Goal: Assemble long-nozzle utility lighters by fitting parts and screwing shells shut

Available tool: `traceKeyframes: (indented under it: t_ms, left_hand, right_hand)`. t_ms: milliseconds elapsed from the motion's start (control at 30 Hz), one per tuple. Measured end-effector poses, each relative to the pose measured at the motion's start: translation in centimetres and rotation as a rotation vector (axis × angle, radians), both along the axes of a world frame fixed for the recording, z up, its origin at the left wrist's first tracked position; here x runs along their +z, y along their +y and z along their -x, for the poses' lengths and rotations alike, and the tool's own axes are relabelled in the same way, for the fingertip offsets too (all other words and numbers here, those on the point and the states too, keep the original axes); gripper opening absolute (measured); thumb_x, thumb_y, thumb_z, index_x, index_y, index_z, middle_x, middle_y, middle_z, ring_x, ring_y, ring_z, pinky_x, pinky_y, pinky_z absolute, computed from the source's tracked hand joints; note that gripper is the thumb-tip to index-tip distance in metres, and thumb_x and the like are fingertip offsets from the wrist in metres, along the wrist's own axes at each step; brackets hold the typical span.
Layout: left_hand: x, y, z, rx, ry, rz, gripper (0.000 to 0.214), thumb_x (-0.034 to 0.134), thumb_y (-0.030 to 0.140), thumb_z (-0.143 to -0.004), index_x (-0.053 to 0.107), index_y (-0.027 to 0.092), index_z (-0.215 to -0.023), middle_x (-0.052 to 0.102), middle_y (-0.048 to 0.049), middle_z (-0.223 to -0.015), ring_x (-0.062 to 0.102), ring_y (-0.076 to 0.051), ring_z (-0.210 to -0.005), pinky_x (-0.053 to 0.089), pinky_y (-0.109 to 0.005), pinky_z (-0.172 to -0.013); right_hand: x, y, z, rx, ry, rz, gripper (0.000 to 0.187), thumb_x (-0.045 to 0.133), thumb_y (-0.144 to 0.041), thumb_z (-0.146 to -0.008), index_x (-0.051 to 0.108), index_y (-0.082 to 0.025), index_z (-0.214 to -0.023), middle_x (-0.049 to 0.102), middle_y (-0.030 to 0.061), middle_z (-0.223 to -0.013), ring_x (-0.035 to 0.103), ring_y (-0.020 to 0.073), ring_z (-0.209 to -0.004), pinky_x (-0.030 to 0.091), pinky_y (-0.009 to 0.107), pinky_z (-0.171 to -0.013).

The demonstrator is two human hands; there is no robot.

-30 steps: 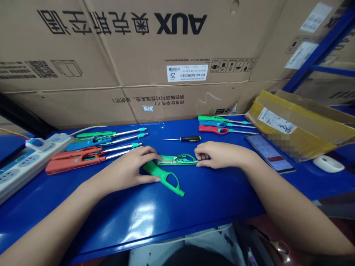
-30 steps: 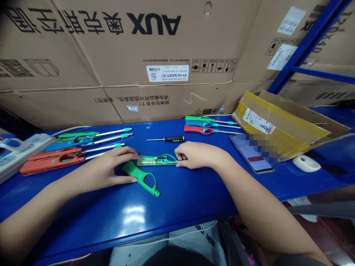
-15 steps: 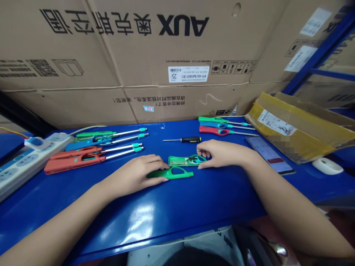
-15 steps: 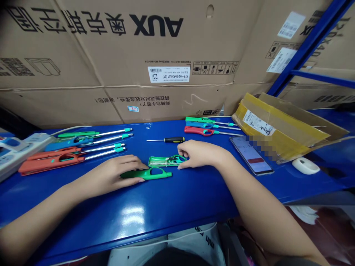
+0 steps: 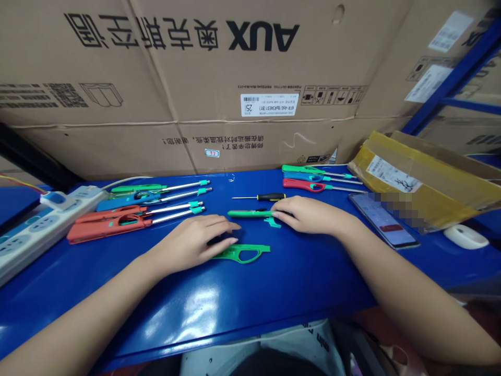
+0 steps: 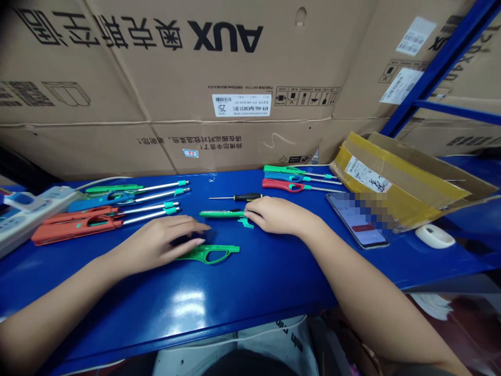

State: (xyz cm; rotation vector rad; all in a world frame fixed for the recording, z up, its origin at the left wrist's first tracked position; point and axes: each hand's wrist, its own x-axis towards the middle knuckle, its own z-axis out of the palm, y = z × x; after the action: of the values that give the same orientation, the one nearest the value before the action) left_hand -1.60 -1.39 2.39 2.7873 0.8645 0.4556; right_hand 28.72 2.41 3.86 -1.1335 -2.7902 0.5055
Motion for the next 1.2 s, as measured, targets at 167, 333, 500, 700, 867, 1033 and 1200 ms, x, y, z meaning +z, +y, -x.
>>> traceKeyframes:
  t_ms: [167,333,500,700,867,1033,1200]
  left_hand:
    - [0.5,-0.5,-0.1,-0.051,0.053,0.072,0.047,0.068,0.05,-0.089,0.064,0.023,-0.127,0.071,-0.0071,-0.114,0.069,-0.023,-0.102,0.055,-0.034,-0.089]
    - [0.1,-0.3,0.1,-0.05,0.066,0.068,0.031,0.055,0.037,-0.099,0.067,0.023,-0.124,0.07,-0.0079,-0.111,0.068,-0.021,-0.099,0.055,-0.033,-0.088]
    - [-0.1,-0.1,0.2,-0.026,0.046,0.018,0.032,0.042,0.028,-0.105,0.071,0.02,-0.113,0.071,-0.0083,-0.107,0.068,-0.02,-0.097,0.054,-0.032,-0.089]
    - [-0.4,0.5,0.5,0.11,0.023,-0.052,0.028,0.047,0.031,-0.102,0.072,0.021,-0.106,0.072,-0.0066,-0.101,0.069,-0.02,-0.091,0.055,-0.031,-0.08]
    - [-1.1,1.2,0.9,0.243,0.057,-0.078,0.03,0.048,0.037,-0.101,0.071,0.02,-0.11,0.071,-0.0079,-0.104,0.068,-0.023,-0.095,0.056,-0.034,-0.08]
    - [-1.8,1.5,0.8,0.26,0.028,-0.071,0.034,0.046,0.033,-0.101,0.069,0.018,-0.12,0.066,-0.011,-0.114,0.064,-0.025,-0.101,0.055,-0.042,-0.089]
    - [-2.3,1.8,0.9,0.271,0.012,-0.096,0.033,0.046,0.032,-0.1,0.068,0.019,-0.121,0.064,-0.0114,-0.115,0.062,-0.027,-0.104,0.054,-0.045,-0.094]
  right_hand:
    - [-0.9,0.5,0.3,-0.109,0.028,-0.061,0.029,0.036,-0.029,-0.105,0.061,-0.017,-0.098,0.066,0.0096,-0.1,0.061,0.0197,-0.086,0.043,0.03,-0.078]
    - [-1.5,0.6,0.5,-0.189,0.044,-0.141,0.028,0.038,-0.032,-0.105,0.056,-0.017,-0.119,0.06,0.0115,-0.119,0.062,0.0215,-0.095,0.044,0.031,-0.076]
    - [-1.6,0.5,0.8,-0.208,-0.019,-0.179,0.028,0.042,-0.035,-0.103,0.059,-0.017,-0.116,0.059,0.0115,-0.118,0.063,0.0223,-0.092,0.044,0.031,-0.071]
    - [-1.6,0.6,0.7,-0.186,0.055,-0.218,0.025,0.045,-0.031,-0.102,0.061,-0.019,-0.116,0.061,0.0099,-0.12,0.062,0.022,-0.098,0.047,0.031,-0.077]
    - [-1.3,0.6,0.6,-0.149,0.173,-0.293,0.022,0.044,-0.028,-0.103,0.06,-0.021,-0.116,0.063,0.0082,-0.121,0.062,0.0214,-0.101,0.048,0.032,-0.081]
    - [-0.5,0.2,0.6,-0.133,0.132,-0.281,0.02,0.045,-0.03,-0.102,0.059,-0.019,-0.11,0.066,0.0079,-0.111,0.063,0.0218,-0.096,0.045,0.032,-0.076]
    - [0.0,-0.2,0.4,-0.217,0.198,-0.282,0.018,0.045,-0.032,-0.101,0.056,-0.021,-0.11,0.069,0.0068,-0.107,0.063,0.0218,-0.092,0.042,0.031,-0.074]
